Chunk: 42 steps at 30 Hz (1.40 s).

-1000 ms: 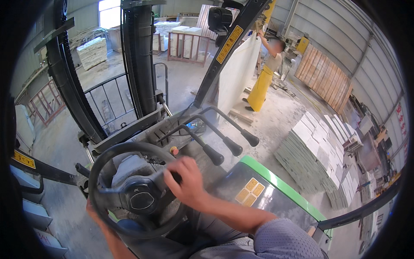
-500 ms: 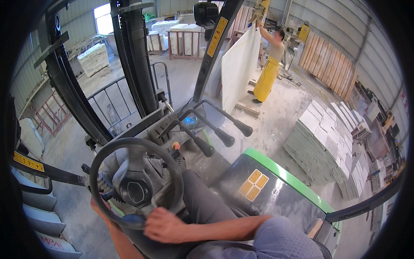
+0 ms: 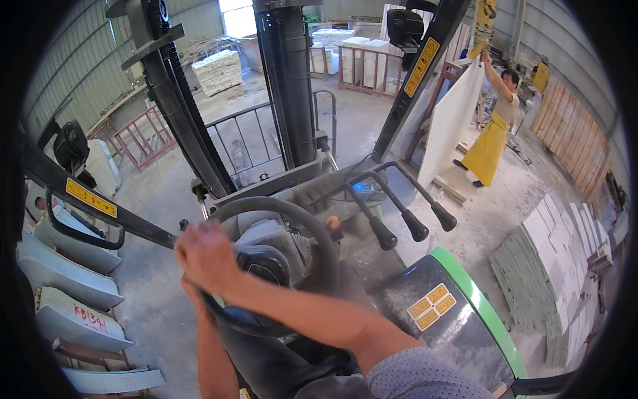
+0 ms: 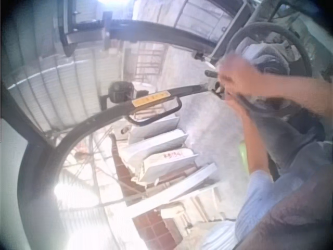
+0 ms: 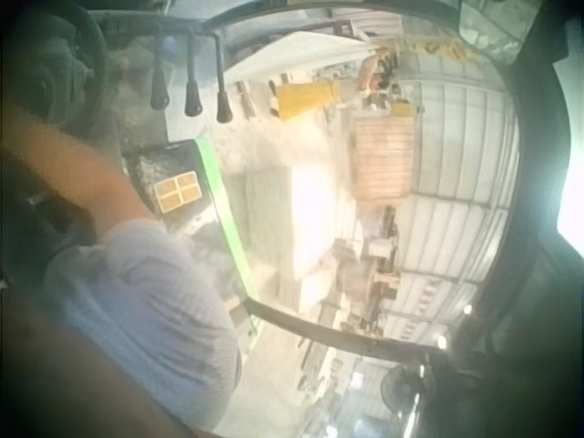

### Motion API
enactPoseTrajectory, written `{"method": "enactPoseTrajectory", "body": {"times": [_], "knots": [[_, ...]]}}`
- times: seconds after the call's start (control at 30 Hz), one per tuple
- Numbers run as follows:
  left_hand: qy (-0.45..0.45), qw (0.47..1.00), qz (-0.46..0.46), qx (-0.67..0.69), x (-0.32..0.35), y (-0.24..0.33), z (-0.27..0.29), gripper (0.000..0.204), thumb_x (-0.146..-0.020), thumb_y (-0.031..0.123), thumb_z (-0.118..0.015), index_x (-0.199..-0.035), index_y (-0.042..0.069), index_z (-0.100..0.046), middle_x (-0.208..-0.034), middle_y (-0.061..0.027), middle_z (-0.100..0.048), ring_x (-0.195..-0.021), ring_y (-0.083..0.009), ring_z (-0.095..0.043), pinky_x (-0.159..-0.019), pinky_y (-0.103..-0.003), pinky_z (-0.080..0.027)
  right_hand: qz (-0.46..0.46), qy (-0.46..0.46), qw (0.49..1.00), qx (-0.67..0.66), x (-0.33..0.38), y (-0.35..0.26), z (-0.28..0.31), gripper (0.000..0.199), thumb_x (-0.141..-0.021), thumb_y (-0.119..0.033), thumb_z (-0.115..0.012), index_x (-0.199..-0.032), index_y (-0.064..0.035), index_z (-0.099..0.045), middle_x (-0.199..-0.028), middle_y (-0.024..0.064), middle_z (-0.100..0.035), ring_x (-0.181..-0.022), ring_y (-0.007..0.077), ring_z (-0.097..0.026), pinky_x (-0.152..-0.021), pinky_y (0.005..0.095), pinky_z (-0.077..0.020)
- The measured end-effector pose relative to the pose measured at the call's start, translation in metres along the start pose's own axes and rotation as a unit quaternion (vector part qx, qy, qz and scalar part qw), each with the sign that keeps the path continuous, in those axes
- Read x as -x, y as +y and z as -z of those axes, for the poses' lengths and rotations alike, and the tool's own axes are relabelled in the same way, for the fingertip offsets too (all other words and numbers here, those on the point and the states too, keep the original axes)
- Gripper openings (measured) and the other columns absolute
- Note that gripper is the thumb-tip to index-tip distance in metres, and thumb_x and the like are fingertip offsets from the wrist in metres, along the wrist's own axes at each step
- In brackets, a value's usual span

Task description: The person operates a forklift inside a warehouse, steering and maneuvering around stacks of wrapped materials. The operator adjusts the steering wheel and control levers while navigating narrow aisles and positioning the forks near pallets.

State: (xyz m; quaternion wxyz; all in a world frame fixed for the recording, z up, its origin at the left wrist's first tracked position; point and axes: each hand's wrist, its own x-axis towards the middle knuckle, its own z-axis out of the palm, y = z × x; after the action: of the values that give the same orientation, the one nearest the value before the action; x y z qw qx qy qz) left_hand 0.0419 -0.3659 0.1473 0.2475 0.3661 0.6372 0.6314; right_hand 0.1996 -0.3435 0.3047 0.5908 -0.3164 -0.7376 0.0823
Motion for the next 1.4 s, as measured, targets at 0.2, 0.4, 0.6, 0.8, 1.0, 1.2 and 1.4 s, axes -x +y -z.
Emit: {"method": "enactPoseTrajectory", "body": {"times": [0.2,0.4,0.6,0.8,1.0,1.2,1.4], "knots": [[0.015,0.98,-0.148,-0.134,0.009,-0.004,-0.006,0.042,-0.106,0.029,-0.05,-0.08,-0.002,-0.059,-0.066,0.0008,-0.05,-0.065,-0.0107,-0.042,-0.056,-0.034,-0.038,-0.022,-0.121,0.989,-0.08,0.121,-0.05,0.035,0.014,-0.082,-0.013,-0.078,-0.088,-0.0082,-0.067,-0.089,0.0047,-0.061,-0.085,0.0275,-0.06,-0.08,0.04,-0.0478],[0.028,0.985,-0.123,-0.121,0.016,-0.004,-0.014,0.042,-0.106,0.03,-0.048,-0.082,-0.003,-0.057,-0.066,-0.0029,-0.048,-0.069,-0.0131,-0.043,-0.062,-0.034,-0.041,-0.029,-0.114,0.992,-0.053,0.151,-0.037,0.083,0.018,-0.08,-0.011,-0.08,-0.09,-0.0092,-0.066,-0.09,0.0036,-0.062,-0.084,0.0252,-0.062,-0.076,0.0381,-0.0476],[0.014,0.983,-0.12,-0.138,0.008,-0.029,-0.017,0.039,-0.106,0.029,-0.049,-0.083,-0.002,-0.059,-0.068,-0.0025,-0.051,-0.069,-0.0136,-0.044,-0.062,-0.035,-0.041,0.013,-0.132,0.988,-0.085,0.135,-0.024,0.053,0.014,-0.082,-0.013,-0.075,-0.09,-0.008,-0.064,-0.089,0.0067,-0.056,-0.088,0.0263,-0.058,-0.086,0.0405,-0.0461],[0.046,0.997,-0.06,-0.003,0.01,-0.043,-0.041,0.018,-0.093,0.015,-0.055,-0.084,0.005,-0.067,-0.069,0.0047,-0.056,-0.064,-0.0089,-0.051,-0.056,-0.03,-0.041,0.06,-0.099,0.988,-0.098,0.11,0.006,0.044,0.014,-0.08,-0.013,-0.073,-0.084,-0.003,-0.063,-0.091,0.0104,-0.056,-0.09,0.0271,-0.058,-0.089,0.0425,-0.045],[0.037,0.999,-0.037,0.005,0.021,-0.033,-0.059,0.03,-0.1,0.025,-0.054,-0.089,0.001,-0.068,-0.073,0.0009,-0.06,-0.069,-0.0093,-0.051,-0.062,-0.031,-0.043,0.084,-0.066,0.994,-0.016,0.033,0.054,0.023,0.016,-0.081,-0.019,-0.073,-0.084,-0.0056,-0.064,-0.088,0.0111,-0.061,-0.088,0.0305,-0.06,-0.088,0.0424,-0.0454],[0.025,0.999,-0.037,0.03,-0.019,-0.045,-0.086,0.04,-0.105,0.032,-0.052,-0.092,-0.003,-0.068,-0.076,-0.0003,-0.063,-0.073,-0.009,-0.051,-0.065,-0.032,-0.046,0.011,-0.038,0.999,-0.007,-0.003,0.131,0.08,0.027,-0.082,-0.023,-0.079,-0.099,-0.0059,-0.068,-0.103,0.0121,-0.068,-0.101,0.0325,-0.063,-0.089,0.0458,-0.0478],[0.031,0.998,0.009,-0.048,-0.063,-0.052,-0.101,0.041,-0.106,0.031,-0.05,-0.092,-0.004,-0.066,-0.077,-0.0028,-0.062,-0.073,-0.0106,-0.051,-0.066,-0.033,-0.046,-0.079,-0.016,0.985,0.154,-0.006,0.196,0.182,0.027,-0.078,-0.004,-0.078,-0.103,-0.0051,-0.07,-0.108,0.0122,-0.069,-0.102,0.0326,-0.065,-0.09,0.0418,-0.052]]}}
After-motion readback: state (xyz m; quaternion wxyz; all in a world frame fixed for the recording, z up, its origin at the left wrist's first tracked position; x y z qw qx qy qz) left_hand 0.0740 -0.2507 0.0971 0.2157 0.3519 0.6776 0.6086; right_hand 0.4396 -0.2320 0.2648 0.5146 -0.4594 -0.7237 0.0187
